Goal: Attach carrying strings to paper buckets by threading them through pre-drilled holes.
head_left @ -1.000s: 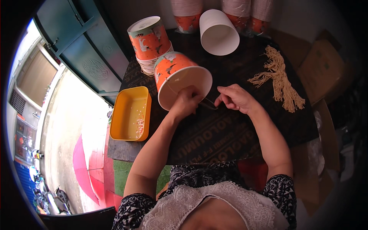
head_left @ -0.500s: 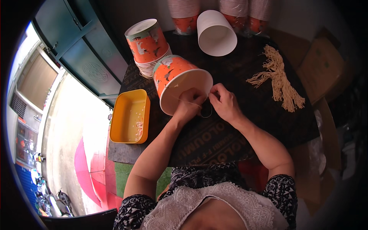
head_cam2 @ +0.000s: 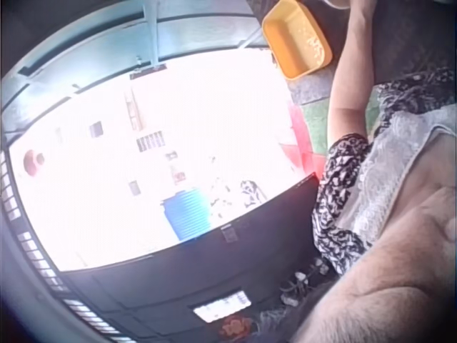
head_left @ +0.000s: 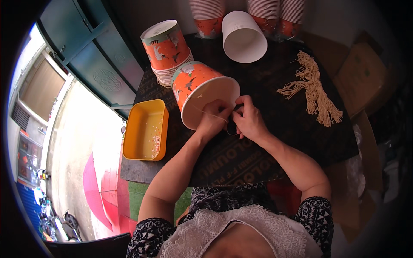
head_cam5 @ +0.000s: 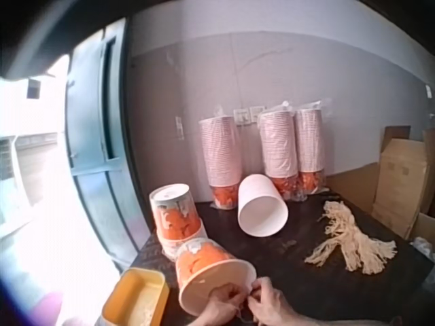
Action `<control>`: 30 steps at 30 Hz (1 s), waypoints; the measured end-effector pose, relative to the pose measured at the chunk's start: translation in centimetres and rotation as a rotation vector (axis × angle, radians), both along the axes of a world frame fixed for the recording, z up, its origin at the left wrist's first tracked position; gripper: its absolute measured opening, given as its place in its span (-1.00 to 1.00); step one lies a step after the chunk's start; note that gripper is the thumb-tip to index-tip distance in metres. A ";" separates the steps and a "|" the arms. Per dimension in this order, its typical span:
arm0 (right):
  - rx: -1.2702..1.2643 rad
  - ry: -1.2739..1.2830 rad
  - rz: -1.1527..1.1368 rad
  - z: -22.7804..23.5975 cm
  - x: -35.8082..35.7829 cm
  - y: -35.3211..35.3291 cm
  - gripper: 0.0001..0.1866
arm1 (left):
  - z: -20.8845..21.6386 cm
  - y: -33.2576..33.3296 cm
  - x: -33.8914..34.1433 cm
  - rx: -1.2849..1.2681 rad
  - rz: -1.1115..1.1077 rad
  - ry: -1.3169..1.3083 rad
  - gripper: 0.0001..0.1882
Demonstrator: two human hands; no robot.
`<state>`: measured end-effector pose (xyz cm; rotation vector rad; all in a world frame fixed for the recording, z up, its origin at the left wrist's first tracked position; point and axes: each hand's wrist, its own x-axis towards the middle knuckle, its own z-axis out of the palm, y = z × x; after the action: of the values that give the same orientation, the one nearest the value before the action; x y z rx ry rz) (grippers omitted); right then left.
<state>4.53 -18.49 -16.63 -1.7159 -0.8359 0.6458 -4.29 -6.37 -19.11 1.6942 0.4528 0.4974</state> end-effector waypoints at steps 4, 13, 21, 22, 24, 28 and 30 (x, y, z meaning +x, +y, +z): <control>0.074 -0.238 -0.049 -3.0 1.5 0.6 -0.75 | -0.1 0.0 0.4 0.021 -0.004 -0.018 -0.86; 0.196 -0.448 0.017 -2.8 1.8 0.6 -0.89 | 0.5 0.0 0.2 -0.090 0.012 0.002 -0.84; 0.179 -0.587 0.048 -2.9 1.9 0.4 -0.90 | 0.7 0.0 0.0 -0.117 0.012 -0.018 -0.82; 0.178 -0.588 0.048 -3.0 2.0 0.4 -0.90 | 0.8 0.0 0.0 -0.117 0.012 -0.019 -0.82; 0.233 -0.611 0.030 -3.1 2.0 0.4 -0.95 | 1.0 -0.1 0.0 -0.129 0.007 -0.007 -0.82; 0.299 -0.602 0.012 -3.1 1.9 0.6 -0.97 | 1.0 -0.2 0.0 -0.147 0.020 -0.027 -0.82; 0.316 -0.581 0.016 -3.2 1.9 0.7 -0.98 | 1.0 -0.3 -0.2 -0.104 0.015 -0.041 -0.81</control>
<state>6.47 -17.78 -19.79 -1.6164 -1.2776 0.0016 -4.46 -6.63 -18.10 1.5793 0.4542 0.5095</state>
